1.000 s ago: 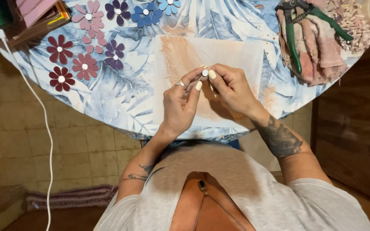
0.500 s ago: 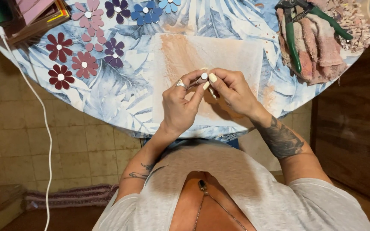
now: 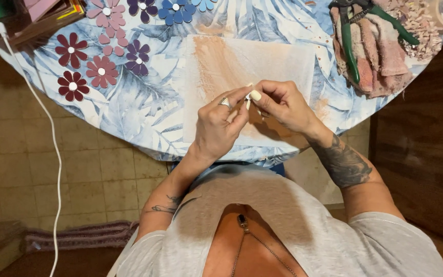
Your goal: Sanding the edges of small mosaic pieces on a sheet of sandpaper to smooth them.
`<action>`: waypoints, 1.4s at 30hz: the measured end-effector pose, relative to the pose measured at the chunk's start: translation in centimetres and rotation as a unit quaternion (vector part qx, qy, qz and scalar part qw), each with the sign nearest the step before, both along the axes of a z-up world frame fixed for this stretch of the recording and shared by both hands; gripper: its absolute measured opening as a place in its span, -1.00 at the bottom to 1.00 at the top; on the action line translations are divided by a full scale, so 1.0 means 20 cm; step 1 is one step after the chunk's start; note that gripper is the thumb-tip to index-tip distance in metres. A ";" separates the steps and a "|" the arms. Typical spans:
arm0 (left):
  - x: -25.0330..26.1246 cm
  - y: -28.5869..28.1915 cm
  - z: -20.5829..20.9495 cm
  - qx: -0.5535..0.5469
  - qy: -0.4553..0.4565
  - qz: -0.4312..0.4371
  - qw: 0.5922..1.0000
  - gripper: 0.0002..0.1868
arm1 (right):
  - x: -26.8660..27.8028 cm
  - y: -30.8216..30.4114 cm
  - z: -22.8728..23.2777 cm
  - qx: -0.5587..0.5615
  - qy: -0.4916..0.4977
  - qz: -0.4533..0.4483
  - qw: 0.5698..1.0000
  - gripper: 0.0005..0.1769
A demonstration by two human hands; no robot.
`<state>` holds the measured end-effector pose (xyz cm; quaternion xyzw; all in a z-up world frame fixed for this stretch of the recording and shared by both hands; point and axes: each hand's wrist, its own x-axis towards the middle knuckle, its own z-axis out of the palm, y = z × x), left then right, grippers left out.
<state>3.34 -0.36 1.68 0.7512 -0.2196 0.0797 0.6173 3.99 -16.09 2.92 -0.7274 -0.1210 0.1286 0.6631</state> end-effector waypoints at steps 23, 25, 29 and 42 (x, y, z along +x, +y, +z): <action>-0.15 0.08 -0.15 0.459 -0.113 -0.018 0.881 -0.62 | 0.42 0.02 -0.36 -0.534 -0.382 -0.139 0.742 -0.82; -0.14 0.09 -0.16 0.451 -0.115 -0.020 0.885 -0.61 | 0.42 0.02 -0.39 -0.573 -0.413 -0.090 0.702 -0.85; -0.15 0.09 -0.16 0.461 -0.107 -0.031 0.880 -0.56 | 0.28 -0.08 -0.29 -0.553 -0.442 0.054 0.704 -0.78; -0.07 0.06 -0.05 0.177 -0.067 0.032 0.981 -0.59 | 0.05 -0.15 -0.02 -0.325 -0.152 0.131 0.924 -0.82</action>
